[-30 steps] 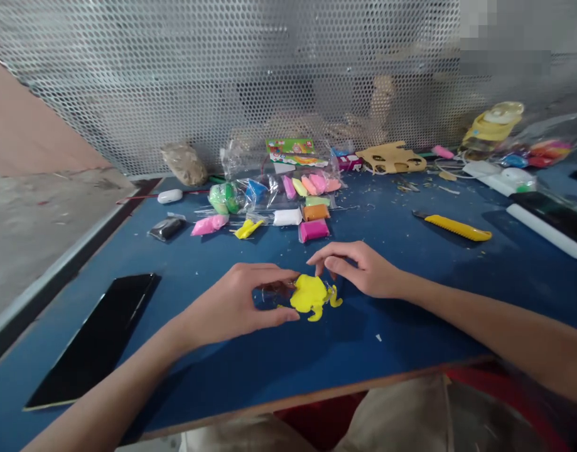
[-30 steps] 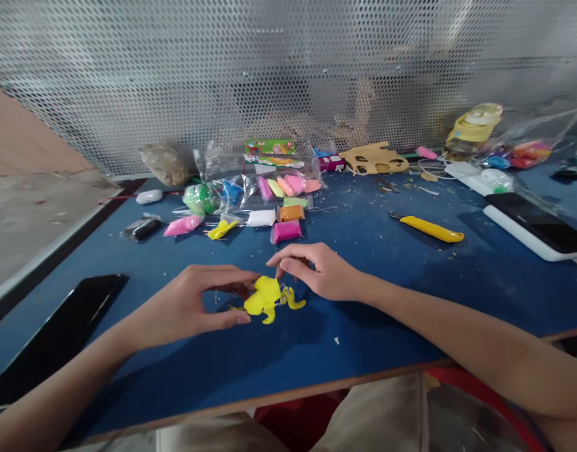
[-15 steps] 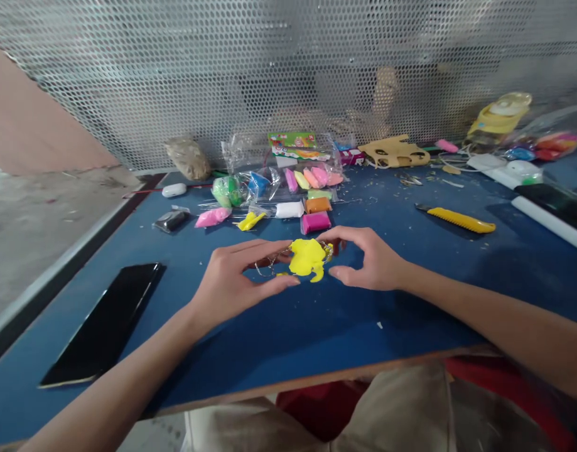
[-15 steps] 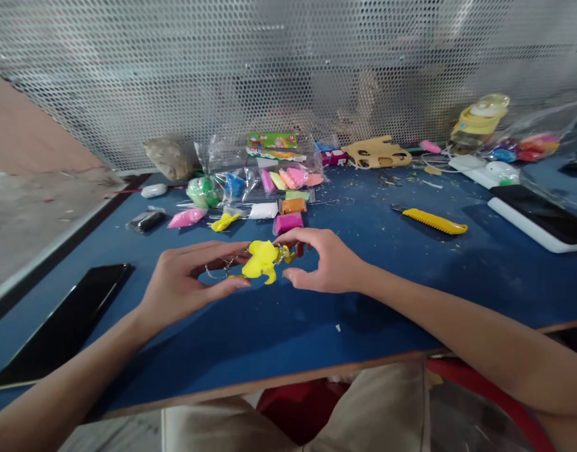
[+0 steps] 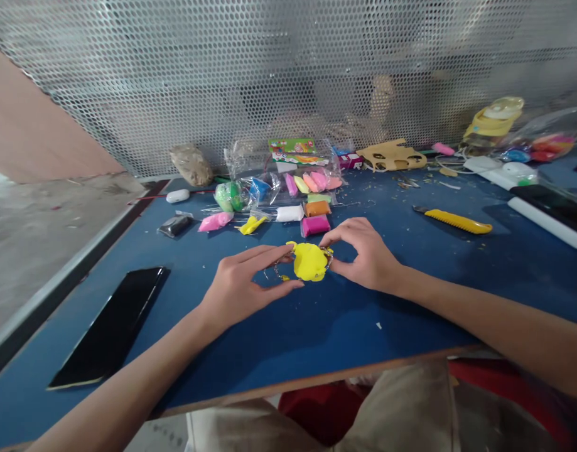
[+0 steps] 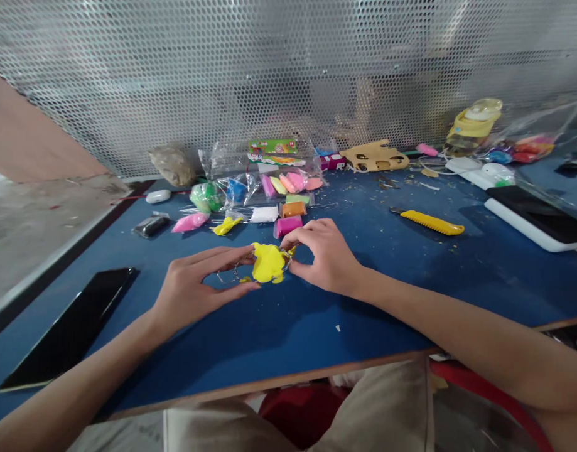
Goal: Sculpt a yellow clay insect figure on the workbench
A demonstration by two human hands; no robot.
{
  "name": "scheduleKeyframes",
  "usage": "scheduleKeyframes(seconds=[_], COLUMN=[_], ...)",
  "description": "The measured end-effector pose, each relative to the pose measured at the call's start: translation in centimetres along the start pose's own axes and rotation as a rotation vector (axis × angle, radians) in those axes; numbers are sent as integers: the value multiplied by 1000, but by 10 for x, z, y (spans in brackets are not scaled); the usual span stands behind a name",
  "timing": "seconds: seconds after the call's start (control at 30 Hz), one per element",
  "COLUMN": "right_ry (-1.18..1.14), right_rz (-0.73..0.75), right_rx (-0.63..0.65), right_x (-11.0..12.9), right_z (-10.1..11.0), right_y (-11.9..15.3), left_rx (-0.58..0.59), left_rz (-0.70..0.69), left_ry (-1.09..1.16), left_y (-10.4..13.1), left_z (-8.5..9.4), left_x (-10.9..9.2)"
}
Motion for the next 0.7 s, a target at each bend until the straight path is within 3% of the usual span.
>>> scheduleKeyframes(seconds=[0.4, 0.7], right_ry=[200, 14], right_rz=[42, 8], right_rx=[-103, -15], right_x=[11, 1], right_z=[9, -1], right_y=[3, 0], left_rx=[88, 32], left_rz=[126, 125], left_ry=[-1, 79], left_y=[-2, -3], left_z=[-12, -16], left_x=[13, 17])
Point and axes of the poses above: each hand's wrist, its own y-axis away from the middle knuckle, its own z-axis out of the back of the hand, x = y × z, the point moved 6 cm from there along -y, towards the middle knuckle, and after that the axes turned 15 degrees about x, right-handed, at the moved point
